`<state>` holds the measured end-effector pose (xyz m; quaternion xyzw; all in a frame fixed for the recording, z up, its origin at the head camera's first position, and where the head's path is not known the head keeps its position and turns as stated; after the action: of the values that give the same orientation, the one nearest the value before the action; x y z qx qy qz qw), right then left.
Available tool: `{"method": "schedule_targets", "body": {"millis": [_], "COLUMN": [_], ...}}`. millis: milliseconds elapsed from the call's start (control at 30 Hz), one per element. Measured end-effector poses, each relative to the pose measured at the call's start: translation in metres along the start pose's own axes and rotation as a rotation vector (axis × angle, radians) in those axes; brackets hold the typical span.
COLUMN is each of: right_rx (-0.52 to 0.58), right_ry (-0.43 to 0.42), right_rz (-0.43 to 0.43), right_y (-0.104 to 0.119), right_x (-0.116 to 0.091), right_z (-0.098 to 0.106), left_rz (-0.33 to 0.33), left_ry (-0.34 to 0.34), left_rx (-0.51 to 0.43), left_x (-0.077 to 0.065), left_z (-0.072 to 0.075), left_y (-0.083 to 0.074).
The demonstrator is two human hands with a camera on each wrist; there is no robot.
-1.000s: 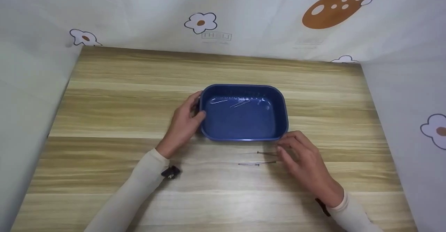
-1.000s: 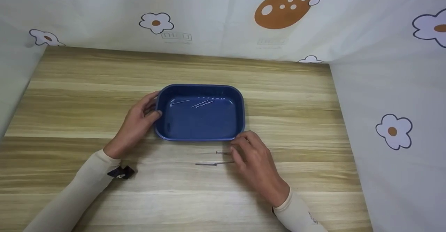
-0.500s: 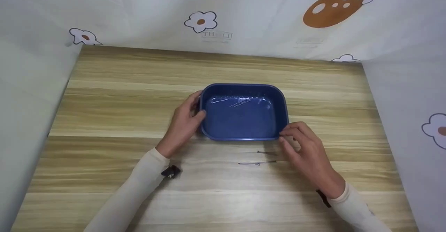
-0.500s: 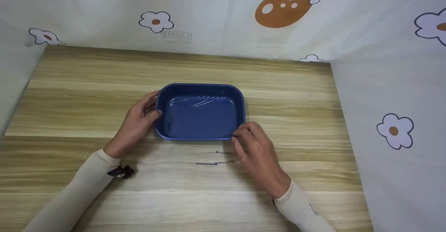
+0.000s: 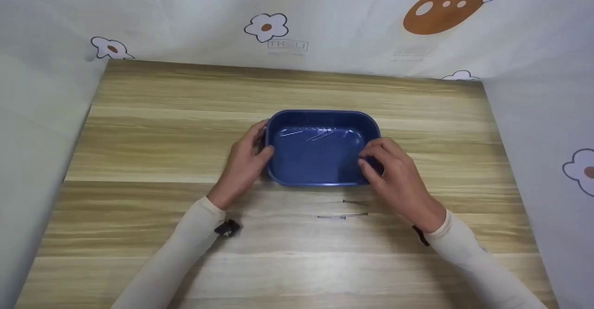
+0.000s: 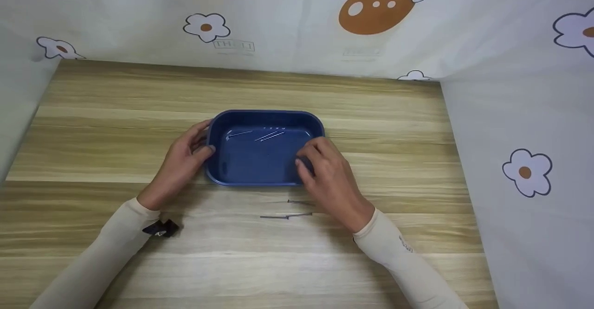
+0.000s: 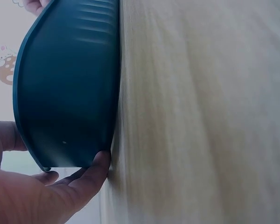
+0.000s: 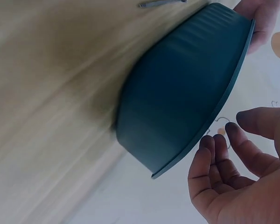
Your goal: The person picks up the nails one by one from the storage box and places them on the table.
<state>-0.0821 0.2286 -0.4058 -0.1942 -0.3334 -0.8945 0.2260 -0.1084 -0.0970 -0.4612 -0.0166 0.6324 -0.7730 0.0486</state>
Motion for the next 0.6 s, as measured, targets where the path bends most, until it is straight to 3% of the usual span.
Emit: {"method": "schedule_targets", "body": {"millis": [233, 600], "right_rx": [-0.016, -0.059], "right_ry": [0.036, 0.079], "right_rz": [0.064, 0.115], "right_y": [0.004, 0.004], "right_x": [0.019, 0.032], "right_z": [-0.007, -0.016], "left_rz": [-0.005, -0.007], "left_ry": [0.004, 0.006], "left_rx": [-0.002, -0.022], "left_x": [-0.001, -0.001], "left_z": [0.002, 0.002], "left_y": [0.000, -0.001]}}
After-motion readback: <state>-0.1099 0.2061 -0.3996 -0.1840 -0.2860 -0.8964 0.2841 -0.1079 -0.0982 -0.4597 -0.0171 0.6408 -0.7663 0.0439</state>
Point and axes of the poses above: each hand's wrist, its own x-axis towards the middle knuckle, its own z-axis out of the back of the hand, y = z × x, the point moved 2 cm from there along x, towards the middle knuckle, and after that the axes turned 11 degrees about -y, right-handed, at the moved point
